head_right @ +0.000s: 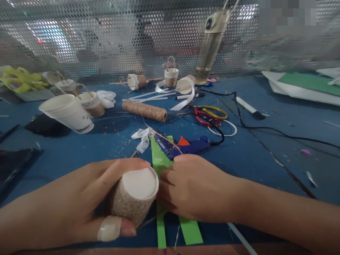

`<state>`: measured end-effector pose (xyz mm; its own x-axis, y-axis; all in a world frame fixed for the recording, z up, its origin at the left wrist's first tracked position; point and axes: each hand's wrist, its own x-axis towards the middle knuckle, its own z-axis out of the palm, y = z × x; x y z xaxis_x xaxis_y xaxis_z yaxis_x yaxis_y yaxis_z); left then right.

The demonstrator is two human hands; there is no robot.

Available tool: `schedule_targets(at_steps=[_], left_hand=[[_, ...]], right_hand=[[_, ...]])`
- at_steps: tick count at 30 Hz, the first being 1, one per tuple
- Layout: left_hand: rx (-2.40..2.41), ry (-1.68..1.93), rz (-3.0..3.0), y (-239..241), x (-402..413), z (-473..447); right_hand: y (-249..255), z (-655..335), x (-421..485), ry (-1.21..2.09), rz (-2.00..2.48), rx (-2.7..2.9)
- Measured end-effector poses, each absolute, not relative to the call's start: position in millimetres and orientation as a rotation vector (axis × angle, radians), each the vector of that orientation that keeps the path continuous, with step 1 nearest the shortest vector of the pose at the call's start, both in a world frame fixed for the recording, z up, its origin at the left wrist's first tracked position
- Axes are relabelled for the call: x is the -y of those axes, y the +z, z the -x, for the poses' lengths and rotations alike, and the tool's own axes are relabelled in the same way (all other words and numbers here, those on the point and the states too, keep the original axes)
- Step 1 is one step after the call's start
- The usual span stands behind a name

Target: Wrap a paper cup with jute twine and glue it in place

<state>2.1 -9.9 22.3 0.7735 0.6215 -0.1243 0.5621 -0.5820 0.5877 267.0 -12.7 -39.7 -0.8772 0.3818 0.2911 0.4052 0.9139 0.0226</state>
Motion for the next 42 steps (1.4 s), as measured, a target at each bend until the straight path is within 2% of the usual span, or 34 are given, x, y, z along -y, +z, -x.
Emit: schedule_targets(at_steps=[42], left_hand=[[-0.817, 0.195, -2.397, 19.6, 8.7, 0.2]], right_hand=[[-39.2, -265.8, 12.6, -0.136, 0.578, 2.793]])
